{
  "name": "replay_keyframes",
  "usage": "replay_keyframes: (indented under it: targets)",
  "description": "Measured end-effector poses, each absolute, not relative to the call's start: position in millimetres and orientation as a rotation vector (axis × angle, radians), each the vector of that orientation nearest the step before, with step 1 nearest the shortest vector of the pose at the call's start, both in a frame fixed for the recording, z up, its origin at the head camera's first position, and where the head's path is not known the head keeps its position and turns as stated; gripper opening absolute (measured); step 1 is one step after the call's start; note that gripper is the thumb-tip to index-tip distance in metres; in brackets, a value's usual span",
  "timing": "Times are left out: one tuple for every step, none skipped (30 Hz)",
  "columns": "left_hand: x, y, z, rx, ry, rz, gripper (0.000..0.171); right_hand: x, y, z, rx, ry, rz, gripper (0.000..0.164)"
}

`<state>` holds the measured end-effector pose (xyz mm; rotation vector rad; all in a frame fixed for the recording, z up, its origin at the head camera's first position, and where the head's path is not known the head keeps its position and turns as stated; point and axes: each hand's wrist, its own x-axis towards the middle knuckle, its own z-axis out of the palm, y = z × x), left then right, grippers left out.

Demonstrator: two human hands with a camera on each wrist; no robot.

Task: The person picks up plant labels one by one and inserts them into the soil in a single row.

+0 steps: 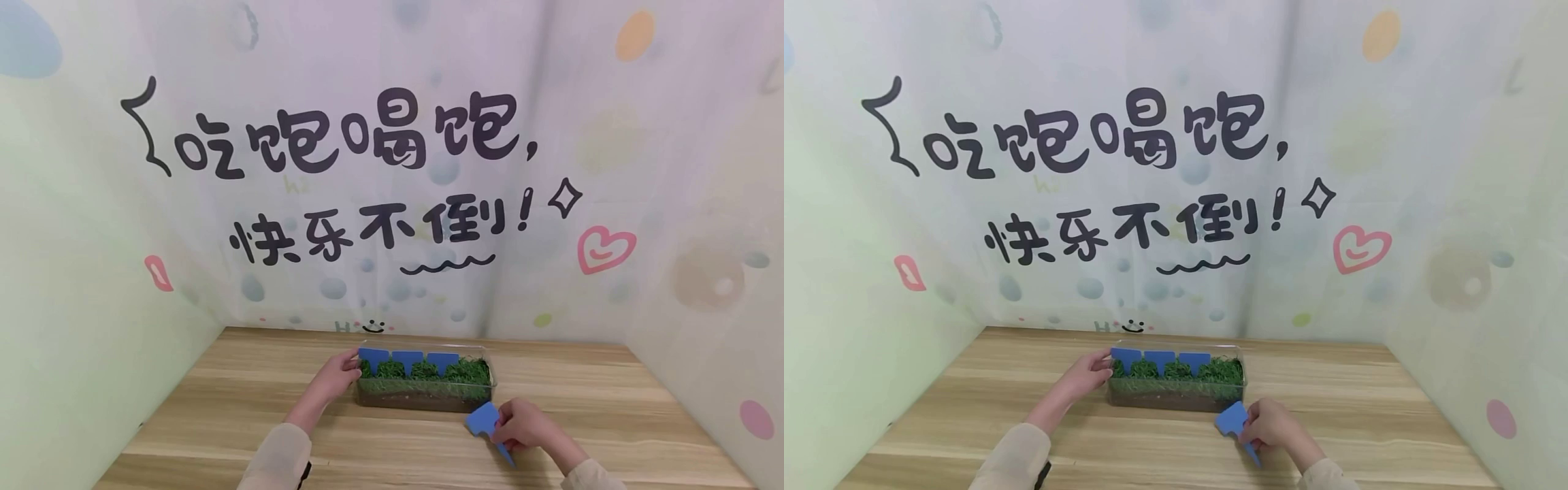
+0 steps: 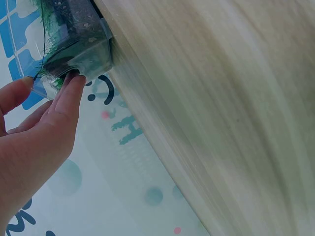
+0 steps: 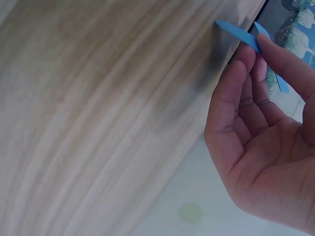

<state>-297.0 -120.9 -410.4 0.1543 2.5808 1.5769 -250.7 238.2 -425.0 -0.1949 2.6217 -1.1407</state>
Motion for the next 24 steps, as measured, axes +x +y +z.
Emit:
replay_keyframes:
  targets:
    - [-297.0, -121.1, -410.6, 0.15, 2.579, 1.579, 0.054, -250.6, 238.4, -423.9, -0.209, 2.609, -1.157, 0.017]
    - [-297.0, -121.2, -410.8, 0.147, 2.576, 1.583, 0.054, -250.6, 238.8, -422.9, -0.223, 2.6, -1.171, 0.016]
    - [-296.9, -121.4, -410.9, 0.146, 2.572, 1.587, 0.054, -250.7, 239.2, -421.9, -0.234, 2.589, -1.186, 0.016]
    - [-296.7, -121.5, -411.0, 0.146, 2.573, 1.587, 0.054, -250.8, 239.6, -421.0, -0.245, 2.577, -1.204, 0.015]
    - [-296.6, -121.4, -411.1, 0.152, 2.577, 1.582, 0.054, -251.0, 240.0, -420.3, -0.25, 2.567, -1.218, 0.015]
    - [-296.5, -121.7, -411.1, 0.153, 2.579, 1.578, 0.054, -251.1, 240.3, -419.5, -0.254, 2.558, -1.228, 0.015]
    - [-296.5, -121.9, -411.2, 0.15, 2.576, 1.582, 0.054, -251.3, 240.6, -418.8, -0.257, 2.55, -1.238, 0.016]
    - [-296.4, -121.8, -411.3, 0.15, 2.573, 1.586, 0.054, -251.3, 240.9, -418.1, -0.258, 2.542, -1.247, 0.016]
    - [-296.2, -121.6, -411.4, 0.153, 2.576, 1.582, 0.054, -251.4, 241.4, -417.5, -0.253, 2.534, -1.255, 0.016]
    - [-296.2, -121.5, -411.5, 0.154, 2.579, 1.58, 0.054, -251.5, 241.7, -416.9, -0.251, 2.525, -1.262, 0.017]
    - [-296.1, -121.3, -411.4, 0.161, 2.583, 1.573, 0.054, -251.7, 242.1, -416.4, -0.248, 2.517, -1.268, 0.017]
    - [-296.1, -121.2, -411.5, 0.157, 2.577, 1.579, 0.054, -251.9, 242.6, -415.8, -0.244, 2.509, -1.273, 0.016]
    - [-296.2, -121.0, -411.6, 0.159, 2.578, 1.579, 0.054, -252.0, 243.1, -415.2, -0.237, 2.501, -1.275, 0.016]
    - [-296.2, -120.8, -411.4, 0.161, 2.583, 1.574, 0.054, -252.4, 243.6, -414.8, -0.228, 2.491, -1.28, 0.014]
    - [-296.0, -120.8, -411.1, 0.163, 2.587, 1.57, 0.054, -252.6, 244.1, -414.2, -0.222, 2.481, -1.283, 0.013]
    - [-295.9, -120.7, -410.7, 0.161, 2.586, 1.571, 0.054, -253.0, 244.6, -413.7, -0.22, 2.471, -1.287, 0.013]
    - [-295.7, -120.7, -410.4, 0.162, 2.588, 1.571, 0.054, -253.3, 245.1, -413.2, -0.22, 2.464, -1.292, 0.013]
    - [-295.7, -120.7, -410.5, 0.156, 2.584, 1.579, 0.054, -253.5, 245.5, -412.5, -0.223, 2.459, -1.295, 0.013]
    - [-295.6, -120.7, -410.3, 0.162, 2.592, 1.572, 0.054, -253.6, 245.9, -411.7, -0.229, 2.457, -1.298, 0.014]
    - [-295.4, -120.7, -410.2, 0.158, 2.589, 1.578, 0.054, -253.8, 246.2, -411.0, -0.239, 2.455, -1.302, 0.015]
    - [-295.3, -120.8, -410.0, 0.159, 2.591, 1.578, 0.054, -254.0, 246.5, -410.0, -0.249, 2.457, -1.303, 0.015]
    - [-295.5, -120.7, -410.3, 0.159, 2.592, 1.579, 0.054, -254.2, 246.7, -408.9, -0.255, 2.46, -1.306, 0.016]
    - [-295.5, -120.8, -410.5, 0.159, 2.594, 1.579, 0.054, -254.3, 246.7, -407.5, -0.255, 2.462, -1.31, 0.016]
    - [-295.6, -120.8, -410.3, 0.158, 2.591, 1.582, 0.054, -254.6, 246.7, -406.2, -0.256, 2.466, -1.31, 0.016]
